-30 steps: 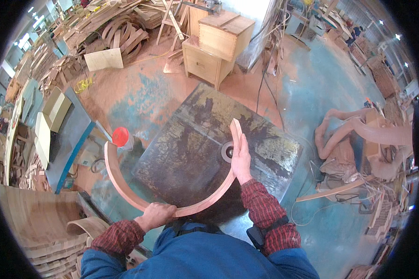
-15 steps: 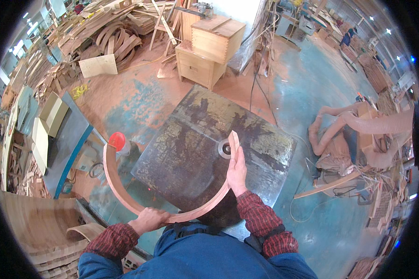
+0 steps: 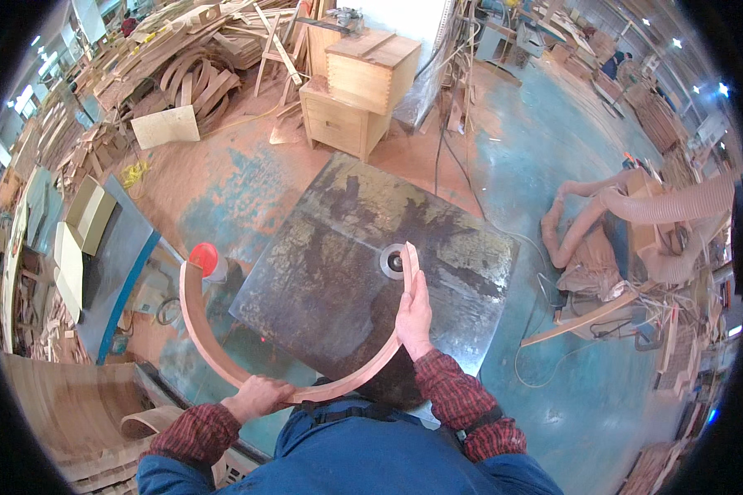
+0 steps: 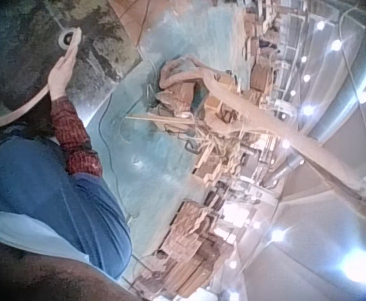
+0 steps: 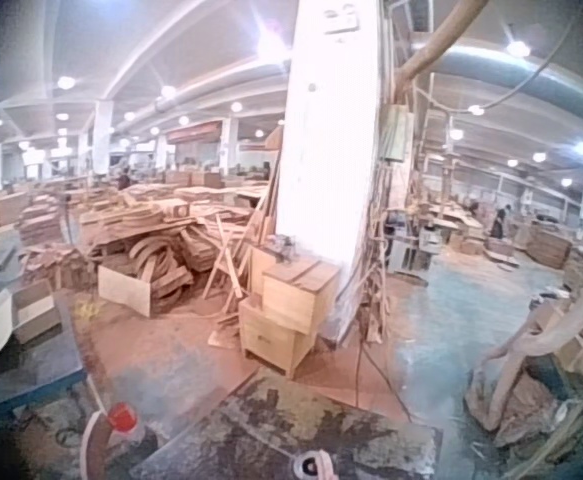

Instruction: Shaping the edges of curved wooden components using a stationary spindle shaper machine.

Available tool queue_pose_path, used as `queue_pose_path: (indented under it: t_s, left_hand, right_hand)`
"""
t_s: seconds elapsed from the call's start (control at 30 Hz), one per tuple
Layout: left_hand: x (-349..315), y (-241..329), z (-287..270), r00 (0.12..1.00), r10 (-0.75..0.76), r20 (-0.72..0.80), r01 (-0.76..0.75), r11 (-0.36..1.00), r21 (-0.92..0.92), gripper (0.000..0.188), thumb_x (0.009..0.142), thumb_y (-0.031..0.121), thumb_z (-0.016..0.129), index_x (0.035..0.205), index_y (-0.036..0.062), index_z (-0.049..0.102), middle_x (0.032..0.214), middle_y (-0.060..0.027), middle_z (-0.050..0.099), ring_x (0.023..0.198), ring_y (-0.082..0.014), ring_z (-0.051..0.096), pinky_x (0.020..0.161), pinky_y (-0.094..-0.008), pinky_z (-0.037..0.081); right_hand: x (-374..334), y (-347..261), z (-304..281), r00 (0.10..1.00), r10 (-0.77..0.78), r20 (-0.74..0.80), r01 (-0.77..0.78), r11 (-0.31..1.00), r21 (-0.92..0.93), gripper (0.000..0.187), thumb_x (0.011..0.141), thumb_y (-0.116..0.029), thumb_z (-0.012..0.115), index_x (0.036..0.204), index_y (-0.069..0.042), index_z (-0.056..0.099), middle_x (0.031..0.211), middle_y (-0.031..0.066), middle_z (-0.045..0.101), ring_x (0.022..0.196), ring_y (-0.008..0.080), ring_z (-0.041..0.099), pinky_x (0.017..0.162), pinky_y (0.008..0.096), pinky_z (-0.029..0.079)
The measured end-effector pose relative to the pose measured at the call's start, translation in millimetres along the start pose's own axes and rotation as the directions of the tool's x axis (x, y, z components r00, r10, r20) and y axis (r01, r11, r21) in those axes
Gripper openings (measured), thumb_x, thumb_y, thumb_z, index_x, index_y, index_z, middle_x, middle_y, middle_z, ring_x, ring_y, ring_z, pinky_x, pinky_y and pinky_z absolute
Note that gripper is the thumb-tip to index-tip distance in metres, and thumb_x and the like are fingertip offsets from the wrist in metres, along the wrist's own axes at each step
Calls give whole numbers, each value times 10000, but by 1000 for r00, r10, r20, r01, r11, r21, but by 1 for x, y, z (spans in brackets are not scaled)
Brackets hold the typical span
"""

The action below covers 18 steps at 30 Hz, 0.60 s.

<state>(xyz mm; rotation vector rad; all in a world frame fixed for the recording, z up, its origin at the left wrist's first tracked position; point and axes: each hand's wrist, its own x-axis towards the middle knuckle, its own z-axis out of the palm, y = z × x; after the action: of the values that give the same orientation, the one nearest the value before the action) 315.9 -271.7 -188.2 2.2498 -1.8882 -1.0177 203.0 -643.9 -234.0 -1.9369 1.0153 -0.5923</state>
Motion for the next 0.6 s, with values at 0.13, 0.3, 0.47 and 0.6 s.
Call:
queue_pose_path:
  t_s: [0.13,0.3,0.47,0.6]
  left_hand:
    - [-2,8,-11,999,8,-37,-8,1000,13,259,945,363,637,1072,138,623,930,-84,701,877,-328,715,723,-469,573]
    - [-6,11,-17,999,20,-37,-19,999,36,277,940,355,639,1097,128,626,935,-82,701,879,-323,717,717,-467,573]
    - [-20,4,1,998,59,-28,-57,995,80,283,938,362,641,1082,118,621,904,-80,694,847,-319,722,696,-468,572]
    - [-18,11,-9,999,18,51,-24,992,123,270,939,372,641,1038,121,624,863,-80,690,801,-314,725,673,-469,572]
  right_hand:
    - [-3,4,1,1000,-7,-8,6,1000,-13,604,998,-85,518,1564,-24,314,1484,227,476,1332,397,520,1096,448,443]
    - [-11,3,-2,1000,-24,-17,23,999,-42,618,995,-87,519,1570,-35,300,1479,237,473,1317,413,525,1074,456,460]
    - [-33,-7,-12,1000,16,-7,-16,999,-45,635,988,-102,534,1572,-36,291,1450,244,491,1275,424,555,1054,473,470]
    - [-42,7,-20,999,-4,-50,0,996,-86,623,989,-111,535,1564,-26,310,1468,256,480,1314,426,528,1081,460,451]
